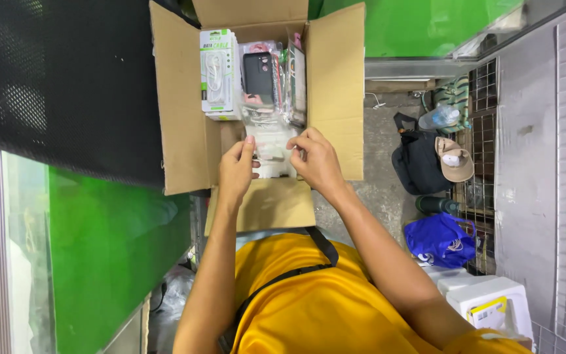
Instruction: Unboxing and inspecting various mobile phone accessories, including cases and screen protectors, from a cardboard shipping box.
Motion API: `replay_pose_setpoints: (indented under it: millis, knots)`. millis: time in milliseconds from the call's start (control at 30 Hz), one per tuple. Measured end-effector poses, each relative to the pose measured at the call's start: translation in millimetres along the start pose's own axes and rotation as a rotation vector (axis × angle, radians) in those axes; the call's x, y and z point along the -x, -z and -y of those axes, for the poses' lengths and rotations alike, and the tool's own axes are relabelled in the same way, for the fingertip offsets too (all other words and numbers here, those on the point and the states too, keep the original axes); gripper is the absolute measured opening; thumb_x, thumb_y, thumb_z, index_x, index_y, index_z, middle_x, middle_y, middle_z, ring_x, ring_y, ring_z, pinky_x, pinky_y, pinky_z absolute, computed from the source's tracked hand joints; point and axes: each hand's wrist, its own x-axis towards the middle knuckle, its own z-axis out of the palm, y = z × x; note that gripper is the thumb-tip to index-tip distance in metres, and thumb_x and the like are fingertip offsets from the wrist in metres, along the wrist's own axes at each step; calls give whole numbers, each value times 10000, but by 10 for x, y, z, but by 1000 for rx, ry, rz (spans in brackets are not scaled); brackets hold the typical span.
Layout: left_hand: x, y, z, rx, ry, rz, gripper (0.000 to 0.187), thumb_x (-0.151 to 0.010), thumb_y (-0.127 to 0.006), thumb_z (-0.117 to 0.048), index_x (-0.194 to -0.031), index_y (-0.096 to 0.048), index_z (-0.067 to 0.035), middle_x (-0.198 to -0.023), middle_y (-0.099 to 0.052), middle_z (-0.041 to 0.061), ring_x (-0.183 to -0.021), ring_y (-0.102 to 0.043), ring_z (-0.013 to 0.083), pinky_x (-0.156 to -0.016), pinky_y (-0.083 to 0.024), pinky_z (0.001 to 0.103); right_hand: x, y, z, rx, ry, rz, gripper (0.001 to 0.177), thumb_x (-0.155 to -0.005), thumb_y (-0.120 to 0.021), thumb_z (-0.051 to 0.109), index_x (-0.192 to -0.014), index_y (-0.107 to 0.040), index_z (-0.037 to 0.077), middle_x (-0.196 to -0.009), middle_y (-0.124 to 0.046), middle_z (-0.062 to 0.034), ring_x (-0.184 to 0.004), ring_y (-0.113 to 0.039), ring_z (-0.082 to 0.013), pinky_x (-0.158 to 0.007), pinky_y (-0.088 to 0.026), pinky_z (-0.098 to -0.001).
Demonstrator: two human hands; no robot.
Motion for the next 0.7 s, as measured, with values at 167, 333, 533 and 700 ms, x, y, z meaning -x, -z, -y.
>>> replay_pose_setpoints:
  millis: [167, 333, 533, 700]
  knots:
    - [118, -88, 98, 23, -90, 29, 317, -987, -634, -361, -1072, -763, -85, -835, -695, 1, -729, -658, 76, -566, -568, 263, 172, 75, -11, 19, 66, -75, 141, -844, -674, 19, -970, -732, 47, -875, -594, -92, -693, -618, -202, -655, -517, -339]
    - [278, -166, 70, 18, -179, 23, 228, -983, -677, -280, -1040, -758, -74, -857, -699, -11, -734, -660, 60, -550, -548, 234, 253, 226, 36, -5, -51, -13, 120, -858, -712, 69, -968, -760, 67, -840, -587, -80, -624, -602, -184, -617, -509, -319]
    - [535, -240, -120, -276, -571, -76, 173, -962, -737, -196, -1029, -771, -41, -899, -689, 61, -758, -649, 151, -691, -533, 306, 280, 286, -312, -125, -119, 167, 195, -821, -858, 192, -911, -758, 51, -815, -566, -16, -656, -534, -106, -612, -472, -251]
    - [640, -251, -207, -370, -643, -80, 145, -949, -731, -173, -1034, -772, -64, -905, -680, 99, -759, -656, 191, -693, -517, 330, 291, 323, -472, -471, -347, 305, 190, -856, -838, 177, -903, -721, 34, -775, -615, 68, -698, -494, -30, -613, -420, -201]
